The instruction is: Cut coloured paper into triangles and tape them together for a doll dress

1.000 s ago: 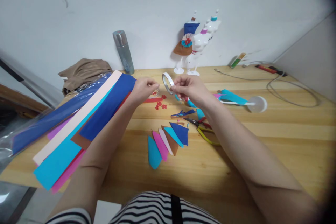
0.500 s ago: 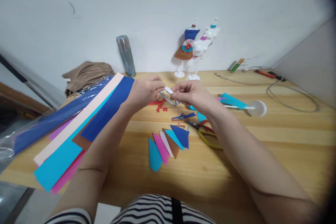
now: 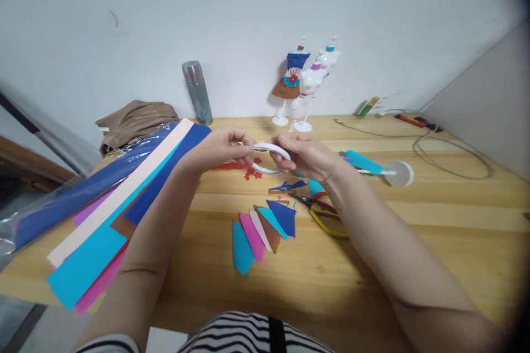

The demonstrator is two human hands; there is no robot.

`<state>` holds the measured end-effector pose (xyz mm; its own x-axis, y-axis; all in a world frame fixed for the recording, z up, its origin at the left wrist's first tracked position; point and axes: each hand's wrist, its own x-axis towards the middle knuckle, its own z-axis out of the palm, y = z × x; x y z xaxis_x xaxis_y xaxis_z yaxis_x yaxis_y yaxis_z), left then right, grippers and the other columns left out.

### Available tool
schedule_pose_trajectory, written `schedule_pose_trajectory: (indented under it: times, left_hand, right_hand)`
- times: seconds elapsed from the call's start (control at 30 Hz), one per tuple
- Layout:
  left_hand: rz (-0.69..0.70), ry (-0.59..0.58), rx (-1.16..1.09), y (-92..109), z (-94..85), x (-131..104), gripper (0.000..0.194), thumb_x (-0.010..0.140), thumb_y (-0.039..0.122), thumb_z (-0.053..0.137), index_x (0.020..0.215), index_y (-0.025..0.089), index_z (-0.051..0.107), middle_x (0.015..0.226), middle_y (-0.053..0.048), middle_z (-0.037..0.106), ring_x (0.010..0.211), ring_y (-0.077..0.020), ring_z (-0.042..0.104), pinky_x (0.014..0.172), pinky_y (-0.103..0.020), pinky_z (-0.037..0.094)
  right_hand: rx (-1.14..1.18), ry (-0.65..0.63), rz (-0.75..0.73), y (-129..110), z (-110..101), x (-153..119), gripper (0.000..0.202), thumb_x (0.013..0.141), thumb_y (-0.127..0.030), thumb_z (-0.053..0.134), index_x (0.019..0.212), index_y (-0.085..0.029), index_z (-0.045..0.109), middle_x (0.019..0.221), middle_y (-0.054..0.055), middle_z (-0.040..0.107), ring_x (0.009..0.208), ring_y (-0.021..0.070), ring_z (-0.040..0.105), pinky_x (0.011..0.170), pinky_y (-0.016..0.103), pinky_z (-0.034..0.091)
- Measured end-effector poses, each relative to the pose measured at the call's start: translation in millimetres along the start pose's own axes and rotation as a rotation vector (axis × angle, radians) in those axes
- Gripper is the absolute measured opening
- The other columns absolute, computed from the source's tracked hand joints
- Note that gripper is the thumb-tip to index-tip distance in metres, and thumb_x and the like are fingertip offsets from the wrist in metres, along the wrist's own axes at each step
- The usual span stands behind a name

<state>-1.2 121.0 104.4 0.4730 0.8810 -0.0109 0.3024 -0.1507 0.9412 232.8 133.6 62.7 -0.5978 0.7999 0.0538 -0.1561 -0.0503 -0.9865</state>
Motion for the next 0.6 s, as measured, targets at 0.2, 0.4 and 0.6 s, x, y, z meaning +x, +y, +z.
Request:
schedule_pose_trajectory:
  times: [0.2,0.4,0.6]
  left_hand:
    - [-0.018,0.034,0.011,11.3,-5.3,-7.9,0.017,0.082,0.018,0.077,0.073,0.012,0.064,0.112,-0.014,0.081,0.064,-0.0087,0.071,0.065,-0.022,0.059]
    - [0.044,0.131,-0.026,24.5,-13.3,-21.1,0.013,0.079,0.023,0.077,0.081,0.013,0.070,0.089,-0.008,0.079,0.065,-0.0133,0.075,0.062,-0.021,0.059]
    - [0.010,0.141,-0.070,13.9,-22.2,-16.8,0.017,0.076,0.026,0.079,0.082,0.013,0.070,0.084,-0.009,0.080,0.062,-0.0143,0.075,0.057,-0.021,0.056]
  right_hand:
    - [-0.176,-0.019,-0.037,-0.4,-3.1,-1.3,0.047,0.084,-0.067,0.076,0.075,-0.021,0.074,0.071,0.006,0.072,0.055,0.0153,0.059,0.054,0.032,0.046]
    - [-0.357,-0.047,-0.090,-3.8,-4.9,-2.1,0.049,0.088,-0.059,0.073,0.062,-0.019,0.065,0.051,-0.003,0.047,0.049,0.0099,0.038,0.051,0.029,0.029]
    - [-0.276,0.148,-0.147,-2.8,-3.9,-2.1,0.027,0.079,-0.046,0.075,0.086,-0.020,0.077,0.064,0.000,0.058,0.056,0.0134,0.042,0.054,0.030,0.031]
